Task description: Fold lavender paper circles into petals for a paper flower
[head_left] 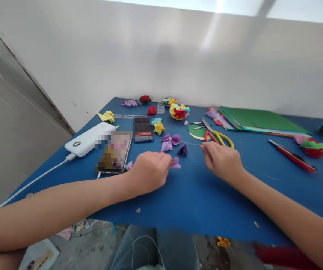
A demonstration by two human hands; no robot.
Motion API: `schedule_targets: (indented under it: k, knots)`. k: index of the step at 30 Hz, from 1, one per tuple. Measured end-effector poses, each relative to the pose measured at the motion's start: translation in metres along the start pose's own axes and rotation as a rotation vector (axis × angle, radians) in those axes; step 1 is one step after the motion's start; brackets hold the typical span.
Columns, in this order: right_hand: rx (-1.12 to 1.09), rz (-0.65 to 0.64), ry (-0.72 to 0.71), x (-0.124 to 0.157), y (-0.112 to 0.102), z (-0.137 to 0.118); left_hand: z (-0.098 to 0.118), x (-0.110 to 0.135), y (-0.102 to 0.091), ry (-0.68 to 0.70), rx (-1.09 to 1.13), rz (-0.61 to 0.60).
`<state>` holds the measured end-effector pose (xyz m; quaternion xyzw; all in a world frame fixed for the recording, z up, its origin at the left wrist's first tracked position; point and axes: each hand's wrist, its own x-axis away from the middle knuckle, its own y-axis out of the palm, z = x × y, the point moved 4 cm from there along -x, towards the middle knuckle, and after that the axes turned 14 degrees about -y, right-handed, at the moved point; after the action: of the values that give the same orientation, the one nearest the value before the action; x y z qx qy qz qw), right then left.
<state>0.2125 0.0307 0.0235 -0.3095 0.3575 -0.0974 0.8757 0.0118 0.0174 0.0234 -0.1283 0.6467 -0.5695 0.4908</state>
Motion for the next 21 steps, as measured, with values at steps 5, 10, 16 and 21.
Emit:
schedule_targets:
  k: [5, 10, 16, 21]
  knots:
    - [-0.129, -0.065, -0.048, -0.005, -0.006, -0.024, 0.024, 0.015, -0.006, 0.402, -0.259, 0.244]
    - [-0.306, -0.058, -0.113, -0.008, -0.027, -0.05, 0.03, 0.023, -0.013, 0.604, -0.386, 0.381]
    - [-0.366, 0.001, -0.183, -0.009, -0.036, -0.055, 0.033, 0.026, -0.012, 0.614, -0.431, 0.368]
    - [-0.337, 0.038, -0.194, -0.01, -0.036, -0.057, 0.031, 0.025, -0.013, 0.637, -0.425, 0.411]
